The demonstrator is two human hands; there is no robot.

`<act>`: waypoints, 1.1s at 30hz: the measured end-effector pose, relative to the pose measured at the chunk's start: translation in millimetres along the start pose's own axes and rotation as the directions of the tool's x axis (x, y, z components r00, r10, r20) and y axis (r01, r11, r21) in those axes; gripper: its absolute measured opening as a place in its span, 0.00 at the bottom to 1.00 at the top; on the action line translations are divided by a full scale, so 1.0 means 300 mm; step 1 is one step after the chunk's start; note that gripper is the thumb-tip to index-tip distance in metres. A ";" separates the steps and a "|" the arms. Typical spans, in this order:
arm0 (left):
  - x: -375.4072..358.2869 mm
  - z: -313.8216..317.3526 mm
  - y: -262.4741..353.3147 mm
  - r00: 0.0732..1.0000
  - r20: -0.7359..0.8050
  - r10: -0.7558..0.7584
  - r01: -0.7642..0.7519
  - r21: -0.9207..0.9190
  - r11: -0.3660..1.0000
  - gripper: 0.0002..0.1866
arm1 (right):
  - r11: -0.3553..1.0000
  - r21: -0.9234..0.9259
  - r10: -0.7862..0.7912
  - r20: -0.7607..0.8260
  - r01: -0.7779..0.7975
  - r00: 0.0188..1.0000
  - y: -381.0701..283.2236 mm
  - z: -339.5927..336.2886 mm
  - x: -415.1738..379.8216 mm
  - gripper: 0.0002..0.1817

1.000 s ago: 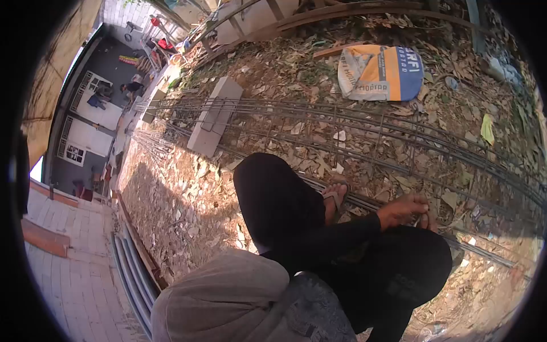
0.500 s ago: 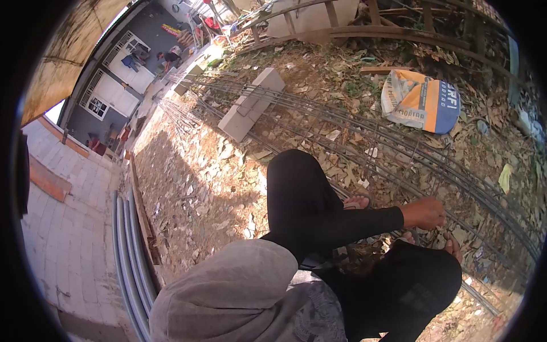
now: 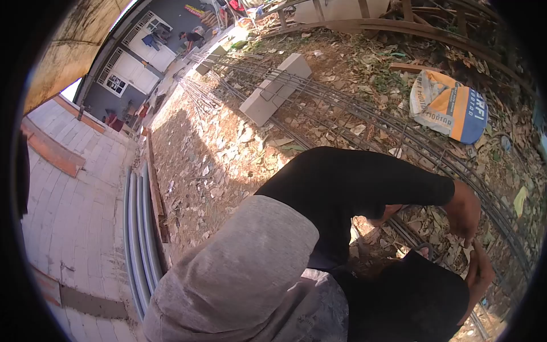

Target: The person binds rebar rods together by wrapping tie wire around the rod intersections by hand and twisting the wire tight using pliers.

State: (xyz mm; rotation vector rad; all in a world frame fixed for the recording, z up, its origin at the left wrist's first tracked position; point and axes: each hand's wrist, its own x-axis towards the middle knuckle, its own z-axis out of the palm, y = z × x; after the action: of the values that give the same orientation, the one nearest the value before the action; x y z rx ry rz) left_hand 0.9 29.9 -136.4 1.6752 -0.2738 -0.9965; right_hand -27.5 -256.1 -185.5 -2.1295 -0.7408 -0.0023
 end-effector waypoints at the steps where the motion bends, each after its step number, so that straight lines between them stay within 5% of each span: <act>1: 0.027 -0.017 0.014 1.000 0.002 -0.016 0.015 0.200 0.980 0.26 | 1.000 0.013 0.007 0.042 -0.008 0.999 0.039 0.001 0.022 0.16; 3: 0.104 -0.092 -0.012 0.999 -0.032 -0.020 0.033 0.485 0.874 0.32 | 0.994 0.002 0.109 0.181 -0.111 0.977 0.040 -0.018 0.089 0.18; 6: 0.194 -0.273 -0.142 0.984 -0.101 0.150 -0.069 0.559 0.827 0.33 | 0.988 -0.005 0.154 -0.005 -0.154 0.988 0.138 0.082 0.163 0.22; 8: 0.097 -0.346 -0.159 0.950 -0.055 0.309 -0.135 0.818 0.560 0.26 | 0.946 0.069 0.315 0.033 -0.317 0.948 0.187 0.108 0.176 0.25; 9: 0.023 -0.403 -0.157 0.923 -0.027 0.384 -0.120 0.927 0.354 0.23 | 0.942 -0.027 0.334 -0.050 -0.335 0.941 0.087 0.128 0.191 0.24; 11: -0.048 -0.536 -0.172 0.868 0.044 0.495 -0.037 0.999 -0.024 0.18 | 0.911 -0.145 0.393 0.025 -0.386 0.919 0.108 0.160 0.196 0.18; 12: -0.032 -0.597 -0.181 0.840 0.063 0.539 0.004 0.992 -0.123 0.16 | 0.957 -0.048 0.283 -0.073 -0.287 0.956 0.152 0.211 0.195 0.16; 13: 0.004 -0.639 -0.193 0.813 0.050 0.580 0.045 0.988 -0.149 0.14 | 0.914 -0.087 0.395 -0.022 -0.395 0.919 0.159 0.228 0.206 0.16; 14: 0.040 -0.685 -0.222 0.790 0.020 0.613 0.081 0.987 -0.136 0.14 | 0.879 -0.151 0.465 0.060 -0.452 0.883 0.145 0.224 0.229 0.19; 15: 0.123 -0.684 -0.216 0.820 -0.119 0.560 0.081 0.992 0.093 0.16 | 0.866 -0.175 0.486 0.074 -0.468 0.871 0.141 0.238 0.250 0.21; 18: 0.194 -0.743 -0.219 0.884 -0.449 0.130 0.254 0.694 0.674 0.45 | 0.898 -0.264 0.397 0.145 -0.351 0.906 0.218 0.329 0.256 0.27; 21: 0.341 -0.810 -0.397 0.913 -0.350 0.207 0.112 0.707 0.699 0.50 | 0.880 -0.398 0.393 0.307 -0.259 0.867 0.209 0.395 0.303 0.27; 25: 0.392 -0.769 -0.385 0.954 -0.298 -0.008 0.173 0.530 0.830 0.50 | 0.871 -0.447 0.396 0.393 -0.204 0.830 0.244 0.427 0.303 0.21; 26: 0.390 -0.747 -0.417 0.918 -0.330 0.221 0.056 0.658 0.751 0.48 | 0.877 -0.446 0.378 0.413 -0.178 0.828 0.254 0.424 0.308 0.19; 29: 0.389 -0.703 -0.444 0.834 -0.368 0.412 0.042 0.785 0.618 0.46 | 0.887 -0.448 0.336 0.456 -0.114 0.824 0.257 0.415 0.316 0.14; 33: 0.413 -0.682 -0.459 0.822 -0.404 0.401 0.049 0.752 0.657 0.41 | 0.894 -0.444 0.297 0.489 -0.059 0.820 0.264 0.406 0.287 0.08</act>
State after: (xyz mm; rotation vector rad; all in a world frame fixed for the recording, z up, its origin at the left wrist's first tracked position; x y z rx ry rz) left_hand 184.4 141.9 -309.5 2.5395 -0.5017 -0.1719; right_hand 52.7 -159.5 -298.1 -2.6412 -0.9162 0.6388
